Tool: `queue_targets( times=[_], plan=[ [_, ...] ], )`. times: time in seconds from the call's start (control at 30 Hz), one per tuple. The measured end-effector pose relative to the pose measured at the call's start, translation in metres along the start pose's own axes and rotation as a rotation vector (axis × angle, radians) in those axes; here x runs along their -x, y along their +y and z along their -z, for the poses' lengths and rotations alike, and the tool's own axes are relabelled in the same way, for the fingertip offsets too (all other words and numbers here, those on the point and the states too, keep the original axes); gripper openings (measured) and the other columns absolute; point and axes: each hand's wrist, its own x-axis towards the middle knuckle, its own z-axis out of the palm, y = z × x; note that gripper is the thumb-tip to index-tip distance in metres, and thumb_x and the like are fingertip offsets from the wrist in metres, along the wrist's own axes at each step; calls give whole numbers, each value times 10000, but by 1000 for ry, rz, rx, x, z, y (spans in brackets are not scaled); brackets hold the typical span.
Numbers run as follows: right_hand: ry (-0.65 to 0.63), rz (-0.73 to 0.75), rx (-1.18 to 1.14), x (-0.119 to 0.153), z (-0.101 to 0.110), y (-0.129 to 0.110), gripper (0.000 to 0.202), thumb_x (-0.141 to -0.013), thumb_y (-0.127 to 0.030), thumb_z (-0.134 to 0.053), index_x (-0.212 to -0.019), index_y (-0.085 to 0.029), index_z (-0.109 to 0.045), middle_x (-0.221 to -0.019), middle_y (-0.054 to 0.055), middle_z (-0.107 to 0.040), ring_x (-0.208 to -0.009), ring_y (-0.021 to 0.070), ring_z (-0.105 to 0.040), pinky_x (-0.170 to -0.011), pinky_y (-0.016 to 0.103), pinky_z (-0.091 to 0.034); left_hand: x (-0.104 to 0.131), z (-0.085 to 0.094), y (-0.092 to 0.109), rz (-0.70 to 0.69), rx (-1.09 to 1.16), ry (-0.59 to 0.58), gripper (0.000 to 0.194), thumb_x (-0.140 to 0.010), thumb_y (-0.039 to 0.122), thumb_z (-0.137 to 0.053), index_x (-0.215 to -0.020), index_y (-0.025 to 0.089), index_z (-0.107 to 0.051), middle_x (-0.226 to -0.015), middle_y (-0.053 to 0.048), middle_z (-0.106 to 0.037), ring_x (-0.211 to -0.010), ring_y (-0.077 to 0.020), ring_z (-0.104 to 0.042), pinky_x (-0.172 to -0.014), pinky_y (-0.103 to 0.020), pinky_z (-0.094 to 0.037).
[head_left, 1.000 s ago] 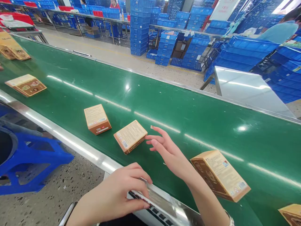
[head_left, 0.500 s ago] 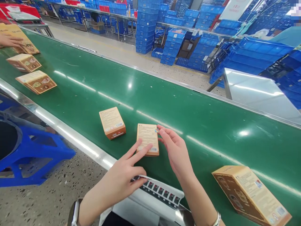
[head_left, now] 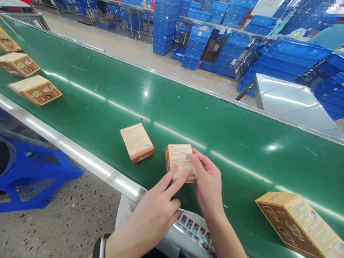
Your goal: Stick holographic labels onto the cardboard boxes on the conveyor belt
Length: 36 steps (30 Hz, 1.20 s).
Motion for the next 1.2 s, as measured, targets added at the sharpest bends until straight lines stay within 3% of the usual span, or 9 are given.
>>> queue_targets(
  times=[0.23, 0.47, 0.63, 0.7, 0.77, 0.87, 0.93, 1.0, 1.2],
  plan=[
    [61, 142, 278, 5, 12, -6, 331, -763, -531, -734, -767, -212, -643, -1175, 119, -717, -841, 241, -681, -611, 329, -557, -9, -4, 12, -73, -101, 32, 286, -851, 160, -748, -591, 159, -628, -1541, -177, -503, -1459, -366, -414, -1195, -423, -440],
    [172, 208, 570, -2, 25, -20, 471, -742, -559, -703, -1024, -242, -498, -1054, 106, -723, -693, 216, -675, -512, 318, -515, -13, -7, 20, -95, -53, -14, 235, -798, 122, -774, -614, 131, -628, -1577, -243, -413, -1460, -438, -368, -1189, -471, -428],
    [243, 493, 777, 3, 52, -32, 272, -878, -446, -547, -999, -213, -621, -974, 111, -743, -791, 250, -702, -549, 322, -489, -9, 2, 15, -59, 139, -21, 185, -934, 140, -639, -751, 162, -655, -1583, -153, -449, -1470, -315, -412, -1240, -516, -312],
    [96, 591, 847, 16, 65, -42, 228, -937, -423, -543, -1006, -238, -659, -986, 77, -754, -862, 243, -713, -595, 310, -519, -5, 12, 11, -6, 240, -12, 162, -946, 147, -627, -793, 168, -674, -1500, -133, -564, -1431, -288, -478, -1232, -475, -324],
    [-201, 637, 886, 31, 76, -49, 161, -966, -405, -580, -1037, -282, -658, -990, 20, -757, -878, 209, -716, -691, 290, -552, -3, 24, 8, 98, 349, -1, 125, -928, 150, -648, -818, 168, -704, -1266, -106, -739, -1236, -253, -660, -1117, -377, -462],
    [-534, 695, 897, 50, 79, -51, 145, -979, -365, -614, -1118, -325, -622, -970, -24, -741, -905, 185, -694, -795, 272, -552, -2, 41, 8, 356, 501, -71, 122, -893, 163, -661, -803, 168, -744, -778, -9, -779, -705, -149, -711, -663, -208, -528],
    [-614, 743, 926, 54, 75, -48, 140, -1002, -284, -581, -1136, -317, -602, -924, -20, -731, -897, 192, -675, -812, 286, -543, -4, 50, 9, 507, 581, -149, 153, -886, 221, -655, -790, 167, -761, -643, 19, -709, -572, -122, -599, -517, -190, -418],
    [-639, 798, 966, 53, 72, -45, 148, -1007, -212, -555, -1125, -293, -590, -891, -8, -728, -879, 201, -667, -811, 306, -536, -4, 56, 10, 579, 644, -201, 199, -888, 290, -639, -804, 168, -772, -659, 13, -699, -595, -127, -563, -529, -193, -393],
    [-741, 899, 997, 40, 72, -50, 155, -988, -164, -580, -1088, -275, -618, -841, -26, -710, -797, 170, -659, -845, 321, -512, -2, 61, 7, 559, 733, -292, 326, -943, 369, -522, -875, 157, -760, -739, -4, -702, -675, -141, -578, -631, -204, -413]
  ],
)
